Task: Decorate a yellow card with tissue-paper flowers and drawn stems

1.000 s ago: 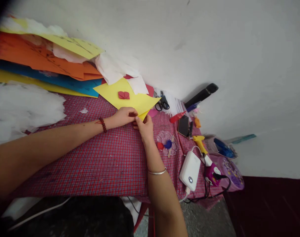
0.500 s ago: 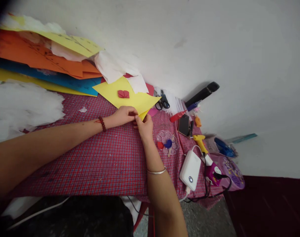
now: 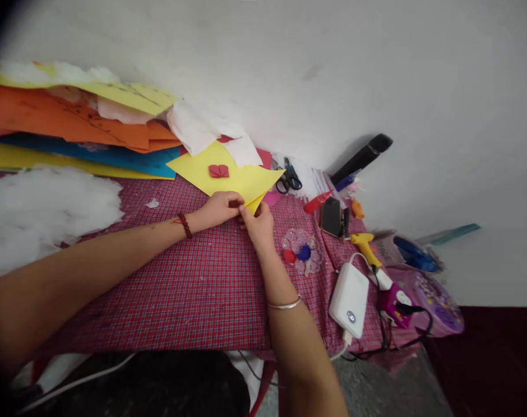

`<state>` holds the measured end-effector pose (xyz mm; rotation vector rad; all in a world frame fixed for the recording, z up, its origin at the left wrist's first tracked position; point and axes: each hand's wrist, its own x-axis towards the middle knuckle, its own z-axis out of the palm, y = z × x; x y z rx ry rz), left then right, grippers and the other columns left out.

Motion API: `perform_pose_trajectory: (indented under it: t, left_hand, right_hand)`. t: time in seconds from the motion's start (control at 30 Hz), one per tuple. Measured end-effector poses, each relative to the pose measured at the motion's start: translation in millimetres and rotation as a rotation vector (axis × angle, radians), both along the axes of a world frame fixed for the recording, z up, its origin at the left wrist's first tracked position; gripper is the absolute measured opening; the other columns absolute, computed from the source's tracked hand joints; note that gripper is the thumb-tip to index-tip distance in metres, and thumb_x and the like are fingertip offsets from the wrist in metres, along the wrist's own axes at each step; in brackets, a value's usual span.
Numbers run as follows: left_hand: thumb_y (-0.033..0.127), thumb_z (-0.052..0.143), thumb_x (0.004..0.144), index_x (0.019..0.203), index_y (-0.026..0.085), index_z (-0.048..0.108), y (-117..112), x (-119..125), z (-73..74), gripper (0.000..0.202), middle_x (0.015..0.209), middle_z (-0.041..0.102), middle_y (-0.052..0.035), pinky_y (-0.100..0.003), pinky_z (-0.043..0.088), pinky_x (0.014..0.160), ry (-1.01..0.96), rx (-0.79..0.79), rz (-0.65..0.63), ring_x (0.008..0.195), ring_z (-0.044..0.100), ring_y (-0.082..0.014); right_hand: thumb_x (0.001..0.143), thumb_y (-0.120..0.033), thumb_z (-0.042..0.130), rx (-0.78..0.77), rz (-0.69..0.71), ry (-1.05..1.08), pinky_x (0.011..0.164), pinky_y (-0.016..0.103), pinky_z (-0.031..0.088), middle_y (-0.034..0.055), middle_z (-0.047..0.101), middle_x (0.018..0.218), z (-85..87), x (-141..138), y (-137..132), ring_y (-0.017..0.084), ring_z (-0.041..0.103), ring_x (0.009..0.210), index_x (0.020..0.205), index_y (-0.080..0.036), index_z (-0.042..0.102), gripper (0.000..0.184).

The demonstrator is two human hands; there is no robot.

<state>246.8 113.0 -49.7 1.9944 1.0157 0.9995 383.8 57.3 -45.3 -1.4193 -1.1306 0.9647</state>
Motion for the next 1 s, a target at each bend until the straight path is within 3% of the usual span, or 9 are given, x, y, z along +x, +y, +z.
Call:
perform_pose_trajectory:
  t: [0.27,0.47,1.0]
  left_hand:
    - [0.015,0.068,0.078,0.080,0.016,0.066,0.8,-0.9,-1.5,0.003,0.079,0.070,-0.0020,-0.027,0.047,0.067,0.041,0.018,-0.025,0.072,0.061,-0.0139]
    - [0.016,0.067,0.079,0.082,0.017,0.065,0.3,0.0,-2.5,0.003,0.080,0.071,-0.0023,-0.027,0.050,0.068,0.023,-0.014,-0.048,0.074,0.063,-0.0140]
    - [0.029,0.071,0.080,0.084,0.015,0.070,3.8,-2.2,-3.1,0.015,0.082,0.071,-0.0043,-0.028,0.049,0.069,-0.061,-0.082,-0.090,0.072,0.062,-0.0133]
  right_hand:
    - [0.095,-0.028,0.049,-0.198,0.022,0.340,0.044,0.021,0.054,-0.0034,0.063,0.066,20.4,4.8,2.3,0.011,0.063,0.047,0.096,-0.020,0.049,0.008]
    - [0.093,-0.021,0.052,-0.224,0.033,0.364,0.044,0.020,0.054,-0.0019,0.067,0.068,24.5,6.5,2.3,0.010,0.064,0.048,0.095,-0.019,0.050,0.003]
    - [0.090,-0.025,0.058,-0.190,0.106,0.373,0.048,0.019,0.056,-0.0029,0.068,0.068,14.6,13.2,3.7,0.010,0.066,0.052,0.097,-0.019,0.053,0.010]
